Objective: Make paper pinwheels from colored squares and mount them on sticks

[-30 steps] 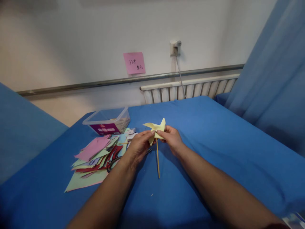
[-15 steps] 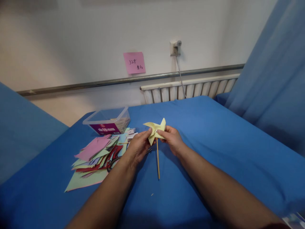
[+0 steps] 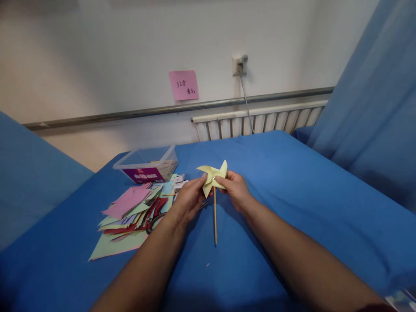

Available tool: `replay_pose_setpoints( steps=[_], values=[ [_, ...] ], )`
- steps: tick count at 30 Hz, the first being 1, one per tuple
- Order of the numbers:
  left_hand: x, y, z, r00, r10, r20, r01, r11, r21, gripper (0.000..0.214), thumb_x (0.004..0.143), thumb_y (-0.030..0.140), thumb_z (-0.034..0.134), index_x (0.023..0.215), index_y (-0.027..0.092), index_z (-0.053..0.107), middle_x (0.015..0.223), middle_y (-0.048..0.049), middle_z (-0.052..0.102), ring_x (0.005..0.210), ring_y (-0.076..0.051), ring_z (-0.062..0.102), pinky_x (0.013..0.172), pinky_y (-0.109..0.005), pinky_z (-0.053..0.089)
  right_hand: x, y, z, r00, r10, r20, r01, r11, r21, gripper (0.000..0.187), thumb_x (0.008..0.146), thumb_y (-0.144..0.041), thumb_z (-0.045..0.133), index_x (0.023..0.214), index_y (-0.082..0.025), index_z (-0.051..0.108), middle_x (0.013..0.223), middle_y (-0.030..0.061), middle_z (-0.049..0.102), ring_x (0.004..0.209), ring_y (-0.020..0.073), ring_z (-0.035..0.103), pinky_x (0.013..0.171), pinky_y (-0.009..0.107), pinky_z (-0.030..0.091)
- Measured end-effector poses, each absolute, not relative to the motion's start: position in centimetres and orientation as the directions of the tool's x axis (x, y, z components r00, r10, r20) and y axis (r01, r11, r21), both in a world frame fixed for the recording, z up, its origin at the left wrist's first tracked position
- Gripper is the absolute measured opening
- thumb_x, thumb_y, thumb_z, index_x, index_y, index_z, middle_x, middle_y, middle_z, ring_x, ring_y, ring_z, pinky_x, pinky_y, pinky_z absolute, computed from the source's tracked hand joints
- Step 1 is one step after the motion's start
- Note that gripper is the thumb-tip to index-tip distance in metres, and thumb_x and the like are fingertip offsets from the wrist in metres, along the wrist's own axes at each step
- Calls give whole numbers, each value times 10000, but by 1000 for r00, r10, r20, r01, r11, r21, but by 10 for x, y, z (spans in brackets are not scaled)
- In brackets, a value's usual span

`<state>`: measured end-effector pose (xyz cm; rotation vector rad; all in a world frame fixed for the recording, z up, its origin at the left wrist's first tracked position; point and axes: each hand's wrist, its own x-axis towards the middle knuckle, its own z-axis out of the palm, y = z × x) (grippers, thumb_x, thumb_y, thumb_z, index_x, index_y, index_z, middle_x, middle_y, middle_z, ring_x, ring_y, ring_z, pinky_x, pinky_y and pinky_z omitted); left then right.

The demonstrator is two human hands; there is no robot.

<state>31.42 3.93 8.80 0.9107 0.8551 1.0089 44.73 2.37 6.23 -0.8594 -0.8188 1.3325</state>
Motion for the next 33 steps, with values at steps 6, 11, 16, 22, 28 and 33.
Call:
replay_pose_setpoints(
  steps=[6,11,16,22,28,33],
  values=[
    [313,38,89,286,951,-122,-266,201,943,319,645,325,758,887,127,694,776,-50,668,666,-133,595,628,-243,461,448,25,61,96,995,14,-478,59,-876,291,634,-342,783,827,-157,667,735,19,639,565,95,475,540,256,322],
    [313,38,89,237,971,-45,-127,77,989,247,619,322,761,749,122,693,614,-9,626,528,-82,494,514,-199,355,447,22,65,101,994,33,-453,75,-888,296,619,-340,785,815,-155,660,702,4,630,554,90,476,536,247,322],
    [316,35,91,215,976,-45,-129,74,989,259,580,283,768,765,128,673,676,-19,672,569,-102,563,559,-207,398,446,23,67,138,989,49,-386,99,-917,328,591,-332,794,845,-165,670,784,22,681,646,132,573,618,272,397],
    [317,34,89,208,978,9,-86,9,996,374,610,182,706,957,160,568,738,-29,711,608,-140,633,568,-217,436,449,28,63,139,988,63,-423,116,-898,311,591,-302,803,840,-162,680,798,31,696,676,146,601,686,299,439],
    [317,35,84,192,970,147,109,-170,979,346,685,233,685,989,172,533,784,-46,722,623,-136,629,536,-198,413,450,28,63,125,990,61,-463,113,-879,328,592,-308,812,851,-166,670,794,31,690,684,147,606,689,299,447],
    [317,35,84,164,976,145,150,-170,974,355,677,213,676,1001,162,542,743,-38,709,604,-138,624,515,-197,395,449,27,63,117,990,78,-411,120,-903,333,579,-310,815,847,-167,679,816,36,694,697,151,605,676,296,448]
  ],
)
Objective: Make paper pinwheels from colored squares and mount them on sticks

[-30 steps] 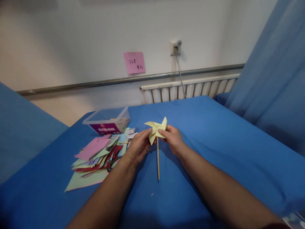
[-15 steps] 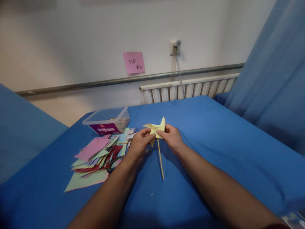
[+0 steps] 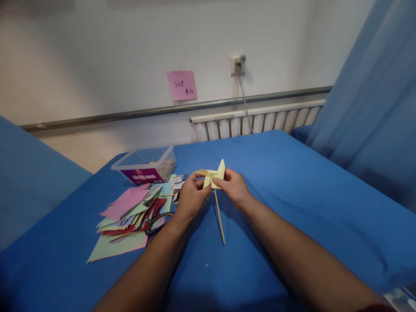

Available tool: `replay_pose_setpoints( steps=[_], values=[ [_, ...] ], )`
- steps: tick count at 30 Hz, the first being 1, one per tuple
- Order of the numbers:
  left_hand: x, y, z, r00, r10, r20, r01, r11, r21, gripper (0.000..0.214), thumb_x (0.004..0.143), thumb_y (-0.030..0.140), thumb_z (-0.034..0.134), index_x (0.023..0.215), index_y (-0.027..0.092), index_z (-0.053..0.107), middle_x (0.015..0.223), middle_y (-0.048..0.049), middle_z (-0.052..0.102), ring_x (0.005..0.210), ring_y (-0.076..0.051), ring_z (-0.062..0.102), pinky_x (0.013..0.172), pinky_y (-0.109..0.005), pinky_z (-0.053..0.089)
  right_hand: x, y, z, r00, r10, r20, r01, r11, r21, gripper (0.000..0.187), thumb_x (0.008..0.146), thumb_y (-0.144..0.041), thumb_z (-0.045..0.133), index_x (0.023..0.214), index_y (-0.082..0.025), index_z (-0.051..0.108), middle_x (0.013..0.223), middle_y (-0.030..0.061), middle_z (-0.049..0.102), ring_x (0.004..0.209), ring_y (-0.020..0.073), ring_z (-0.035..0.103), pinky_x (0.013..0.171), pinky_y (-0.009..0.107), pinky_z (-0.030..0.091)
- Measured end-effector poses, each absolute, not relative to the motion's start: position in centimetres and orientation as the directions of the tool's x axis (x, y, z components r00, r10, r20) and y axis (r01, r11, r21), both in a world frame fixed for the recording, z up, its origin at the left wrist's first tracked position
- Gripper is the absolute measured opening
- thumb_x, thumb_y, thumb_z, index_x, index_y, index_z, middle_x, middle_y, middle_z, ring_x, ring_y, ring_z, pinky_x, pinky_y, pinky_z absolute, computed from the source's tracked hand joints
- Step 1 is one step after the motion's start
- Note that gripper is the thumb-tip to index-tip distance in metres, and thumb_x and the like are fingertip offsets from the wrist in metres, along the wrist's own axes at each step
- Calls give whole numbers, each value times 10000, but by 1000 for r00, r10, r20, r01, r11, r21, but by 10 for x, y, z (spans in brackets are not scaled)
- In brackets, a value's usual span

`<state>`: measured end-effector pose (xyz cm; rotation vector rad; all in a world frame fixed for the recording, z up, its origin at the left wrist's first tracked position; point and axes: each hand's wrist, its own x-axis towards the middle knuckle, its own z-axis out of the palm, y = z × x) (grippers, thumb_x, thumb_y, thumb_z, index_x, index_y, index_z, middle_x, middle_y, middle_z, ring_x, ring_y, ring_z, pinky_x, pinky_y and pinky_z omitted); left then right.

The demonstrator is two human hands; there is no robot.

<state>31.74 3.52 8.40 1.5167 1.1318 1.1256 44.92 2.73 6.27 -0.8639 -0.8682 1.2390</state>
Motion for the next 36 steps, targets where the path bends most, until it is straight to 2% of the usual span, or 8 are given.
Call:
replay_pose_setpoints(
  steps=[4,10,14,16,20,24,28,36],
  values=[
    [318,34,86,149,978,147,154,-169,973,366,668,217,681,1003,162,545,697,-17,696,538,-120,586,485,-193,363,451,27,63,102,992,79,-328,109,-938,306,598,-331,795,825,-146,702,749,31,682,609,120,555,594,272,404],
    [318,34,86,118,985,127,117,-141,983,390,654,250,709,998,167,543,705,-17,707,499,-113,564,477,-200,362,450,26,65,129,987,93,-313,129,-941,271,620,-319,779,837,-168,721,839,47,714,714,162,615,712,314,455],
    [318,33,83,100,987,122,143,-135,980,368,669,262,708,998,171,568,662,-16,689,532,-141,594,500,-217,384,449,28,63,159,984,78,-343,129,-930,284,626,-328,778,849,-164,713,854,59,713,732,178,621,717,323,463],
    [317,32,83,86,979,183,193,-197,961,343,698,279,695,1006,177,583,699,-26,692,578,-149,609,540,-231,409,448,28,61,140,989,49,-370,98,-924,303,636,-340,773,867,-153,710,838,62,705,704,167,605,683,311,451],
    [315,29,82,74,908,412,340,-412,846,217,760,260,640,968,203,625,908,-56,695,782,-169,626,742,-284,456,446,27,60,90,996,29,-443,66,-894,310,650,-346,768,872,-138,706,811,59,685,639,130,553,607,275,398],
    [315,27,82,110,850,515,438,-506,743,143,787,208,589,913,220,655,887,-51,678,830,-187,603,809,-311,440,445,25,62,81,997,16,-501,54,-864,300,628,-330,786,838,-131,705,762,39,660,599,101,500,563,254,353],
    [315,25,83,89,831,549,413,-533,738,210,780,183,589,970,234,663,913,-50,666,835,-189,592,813,-305,433,443,23,65,86,996,12,-502,54,-863,293,623,-330,788,824,-136,700,737,29,648,576,96,477,558,258,341],
    [317,24,84,17,868,497,287,-481,829,113,735,180,631,815,233,690,812,-27,669,778,-179,589,781,-286,429,441,23,63,111,994,15,-503,69,-861,281,628,-328,787,826,-153,690,766,32,653,614,112,518,579,266,362]
  ],
)
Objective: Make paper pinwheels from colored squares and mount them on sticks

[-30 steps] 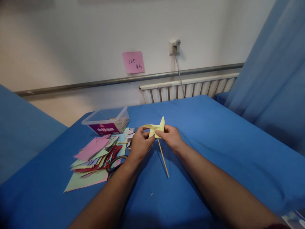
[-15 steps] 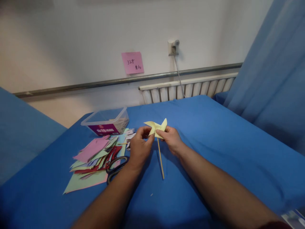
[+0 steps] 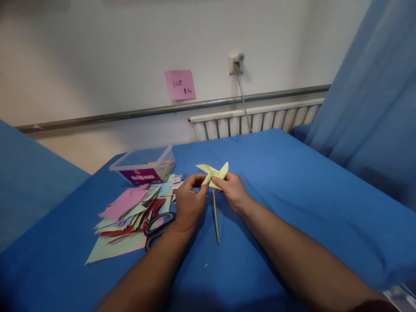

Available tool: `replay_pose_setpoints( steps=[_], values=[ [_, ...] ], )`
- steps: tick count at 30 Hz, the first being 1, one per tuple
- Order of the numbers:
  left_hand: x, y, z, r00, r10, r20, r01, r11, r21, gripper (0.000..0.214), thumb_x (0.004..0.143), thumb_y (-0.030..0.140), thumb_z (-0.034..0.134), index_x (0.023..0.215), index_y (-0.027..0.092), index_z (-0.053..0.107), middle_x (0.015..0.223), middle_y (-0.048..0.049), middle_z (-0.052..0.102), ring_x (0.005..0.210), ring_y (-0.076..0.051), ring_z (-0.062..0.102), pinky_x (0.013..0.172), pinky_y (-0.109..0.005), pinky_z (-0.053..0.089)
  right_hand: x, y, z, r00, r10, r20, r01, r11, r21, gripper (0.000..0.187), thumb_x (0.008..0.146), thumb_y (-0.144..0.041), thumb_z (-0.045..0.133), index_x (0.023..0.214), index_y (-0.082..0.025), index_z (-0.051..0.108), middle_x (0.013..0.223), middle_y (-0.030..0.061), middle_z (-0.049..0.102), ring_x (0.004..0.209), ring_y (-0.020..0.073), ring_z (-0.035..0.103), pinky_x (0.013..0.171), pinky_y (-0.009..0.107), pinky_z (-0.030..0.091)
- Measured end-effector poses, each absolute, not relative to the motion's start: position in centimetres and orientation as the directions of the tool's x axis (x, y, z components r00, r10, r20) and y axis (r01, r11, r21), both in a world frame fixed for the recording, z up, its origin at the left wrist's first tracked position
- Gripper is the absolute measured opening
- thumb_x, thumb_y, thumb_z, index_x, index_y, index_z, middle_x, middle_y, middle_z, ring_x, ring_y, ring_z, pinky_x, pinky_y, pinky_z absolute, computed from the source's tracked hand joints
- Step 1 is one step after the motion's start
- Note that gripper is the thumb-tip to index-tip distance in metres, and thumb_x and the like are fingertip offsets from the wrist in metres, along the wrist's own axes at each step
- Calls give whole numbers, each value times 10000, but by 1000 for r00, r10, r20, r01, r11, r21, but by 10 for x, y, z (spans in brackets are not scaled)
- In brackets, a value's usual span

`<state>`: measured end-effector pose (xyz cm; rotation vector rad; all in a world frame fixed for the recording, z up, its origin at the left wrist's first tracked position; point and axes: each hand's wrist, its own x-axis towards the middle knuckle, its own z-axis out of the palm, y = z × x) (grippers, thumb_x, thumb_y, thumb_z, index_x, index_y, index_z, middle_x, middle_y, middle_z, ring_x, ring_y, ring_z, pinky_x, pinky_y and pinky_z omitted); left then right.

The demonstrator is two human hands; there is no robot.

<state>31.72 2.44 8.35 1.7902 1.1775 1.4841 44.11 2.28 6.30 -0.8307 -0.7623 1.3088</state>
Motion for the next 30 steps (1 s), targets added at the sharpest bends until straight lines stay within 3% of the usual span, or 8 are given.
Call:
replay_pose_setpoints(
  steps=[8,10,14,17,20,25,30],
  values=[
    [321,24,84,-5,894,448,223,-436,872,127,704,159,642,820,208,662,796,-14,659,736,-150,596,752,-263,443,442,24,60,113,993,37,-472,86,-878,313,637,-349,780,852,-142,688,783,48,669,618,119,531,581,264,386],
    [322,24,84,7,909,417,178,-411,894,207,698,163,651,902,203,648,876,-27,666,769,-150,611,757,-265,456,443,24,60,103,994,40,-470,84,-879,328,645,-352,775,882,-141,691,830,62,685,661,138,572,623,277,414],
    [323,28,86,97,968,230,-28,-228,973,389,631,164,709,1007,175,609,992,-67,670,857,-166,635,782,-276,474,447,28,59,126,991,53,-455,105,-884,342,642,-347,776,909,-149,696,891,72,707,758,177,629,733,319,449],
    [322,32,86,168,984,57,-132,-35,991,312,632,254,734,910,150,636,846,-47,677,737,-147,625,711,-267,478,449,29,58,161,984,75,-404,135,-905,312,634,-338,779,874,-155,699,868,60,715,758,178,637,768,332,455],
    [321,34,85,193,981,-26,-191,64,980,315,642,346,754,868,150,653,767,-25,663,656,-121,600,671,-255,471,449,29,58,183,979,94,-345,154,-926,294,622,-334,781,853,-171,699,863,47,718,769,183,639,778,335,455],
    [323,33,83,209,977,-48,-272,105,956,357,622,353,795,885,154,658,800,-22,672,670,-111,603,685,-245,465,446,27,62,159,982,105,-362,157,-919,302,620,-349,784,854,-179,699,851,39,712,754,169,626,748,312,448],
    [323,30,89,224,973,-63,-363,143,921,319,617,322,795,844,143,660,746,-5,655,611,-93,574,628,-225,440,443,25,64,87,989,120,-358,144,-923,346,683,-440,732,884,-162,685,778,29,673,628,125,553,600,263,411]
  ],
)
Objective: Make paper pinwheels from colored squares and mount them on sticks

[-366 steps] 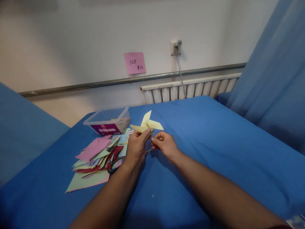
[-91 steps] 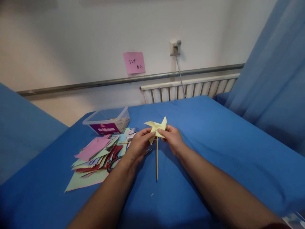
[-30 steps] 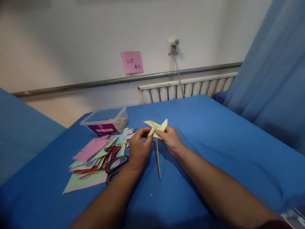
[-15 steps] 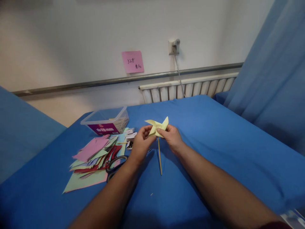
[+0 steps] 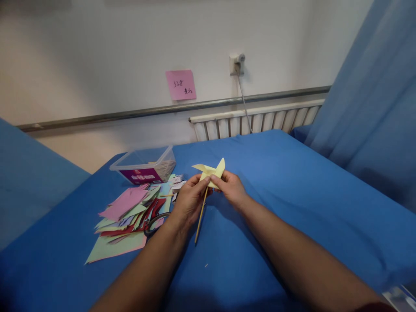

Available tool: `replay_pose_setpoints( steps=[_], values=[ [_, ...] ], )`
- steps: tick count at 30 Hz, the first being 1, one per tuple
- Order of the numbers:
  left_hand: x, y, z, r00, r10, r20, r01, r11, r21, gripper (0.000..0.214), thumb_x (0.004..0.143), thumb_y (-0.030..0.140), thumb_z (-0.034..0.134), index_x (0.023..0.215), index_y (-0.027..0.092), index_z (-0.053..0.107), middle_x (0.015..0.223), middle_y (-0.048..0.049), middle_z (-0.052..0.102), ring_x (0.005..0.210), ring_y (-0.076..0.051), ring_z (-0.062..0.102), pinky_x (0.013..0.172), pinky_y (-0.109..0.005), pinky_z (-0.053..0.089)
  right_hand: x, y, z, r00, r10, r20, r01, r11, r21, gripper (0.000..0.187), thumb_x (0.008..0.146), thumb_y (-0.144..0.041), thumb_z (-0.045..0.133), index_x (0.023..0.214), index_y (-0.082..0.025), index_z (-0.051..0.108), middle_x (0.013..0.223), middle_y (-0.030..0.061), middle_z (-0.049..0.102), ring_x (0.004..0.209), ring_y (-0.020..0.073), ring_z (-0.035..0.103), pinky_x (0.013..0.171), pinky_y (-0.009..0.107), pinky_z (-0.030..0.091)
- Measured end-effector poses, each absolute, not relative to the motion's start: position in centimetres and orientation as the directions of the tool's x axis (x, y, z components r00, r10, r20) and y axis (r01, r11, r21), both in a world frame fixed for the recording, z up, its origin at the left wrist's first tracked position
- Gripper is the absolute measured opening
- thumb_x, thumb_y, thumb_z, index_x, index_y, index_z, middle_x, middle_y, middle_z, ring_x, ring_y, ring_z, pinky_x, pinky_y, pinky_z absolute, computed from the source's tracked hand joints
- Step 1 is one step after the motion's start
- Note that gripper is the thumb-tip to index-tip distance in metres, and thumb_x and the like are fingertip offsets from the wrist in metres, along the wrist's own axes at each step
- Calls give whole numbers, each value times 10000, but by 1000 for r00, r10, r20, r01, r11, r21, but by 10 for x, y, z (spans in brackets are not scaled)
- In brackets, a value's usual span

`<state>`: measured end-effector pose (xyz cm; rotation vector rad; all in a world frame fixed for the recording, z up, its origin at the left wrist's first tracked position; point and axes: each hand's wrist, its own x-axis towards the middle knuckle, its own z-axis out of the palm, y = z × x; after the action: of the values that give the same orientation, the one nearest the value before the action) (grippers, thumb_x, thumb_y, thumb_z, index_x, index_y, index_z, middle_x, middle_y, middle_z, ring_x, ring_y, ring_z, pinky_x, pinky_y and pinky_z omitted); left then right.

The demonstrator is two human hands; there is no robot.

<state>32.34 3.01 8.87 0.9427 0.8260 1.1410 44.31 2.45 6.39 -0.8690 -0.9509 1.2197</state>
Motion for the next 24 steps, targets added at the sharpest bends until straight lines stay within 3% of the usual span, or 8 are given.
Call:
replay_pose_setpoints(
  steps=[4,7,10,13,15,20,24],
  values=[
    [323,29,92,200,973,-120,-349,185,919,272,597,288,789,772,133,650,673,4,628,561,-86,541,571,-215,413,441,25,62,102,983,150,-271,172,-947,351,702,-447,710,902,-164,652,809,37,658,688,145,572,646,280,449],
    [323,28,93,187,969,-161,-330,217,919,245,590,259,777,751,130,645,661,3,624,534,-74,512,539,-206,395,442,24,61,209,952,222,-185,261,-947,571,678,-369,741,1198,-235,546,1087,69,618,807,167,598,732,319,490],
    [323,27,92,171,972,-159,-327,209,922,214,594,251,759,723,132,636,638,8,610,530,-75,503,530,-205,389,447,21,65,304,862,406,71,404,-912,775,688,-292,738,1378,-349,389,1364,83,432,923,191,587,793,365,501],
    [323,28,91,157,979,-128,-338,175,925,194,599,253,748,695,135,628,619,16,597,534,-77,503,539,-207,390,451,16,69,223,735,640,386,537,-750,523,774,-255,657,1278,-338,542,1410,59,374,1093,224,529,956,425,437],
    [323,28,90,156,981,-119,-341,167,925,196,595,253,749,699,136,631,622,15,601,535,-78,505,541,-208,388,451,14,69,136,692,709,472,584,-660,353,836,-250,586,1182,-306,627,1382,58,412,1165,230,493,1015,440,395],
    [323,29,87,163,980,-116,-316,163,935,201,596,251,755,722,137,647,630,16,603,532,-75,501,538,-206,376,450,17,64,191,717,671,425,555,-715,243,878,-280,542,1077,-268,682,1196,71,569,1143,215,534,1004,416,419],
    [323,29,84,181,976,-125,-304,176,936,221,595,242,759,759,134,659,638,6,612,532,-77,507,540,-205,376,452,20,64,227,728,647,394,539,-745,170,859,-274,569,927,-252,724,1129,64,610,1080,206,569,972,404,434]
  ],
)
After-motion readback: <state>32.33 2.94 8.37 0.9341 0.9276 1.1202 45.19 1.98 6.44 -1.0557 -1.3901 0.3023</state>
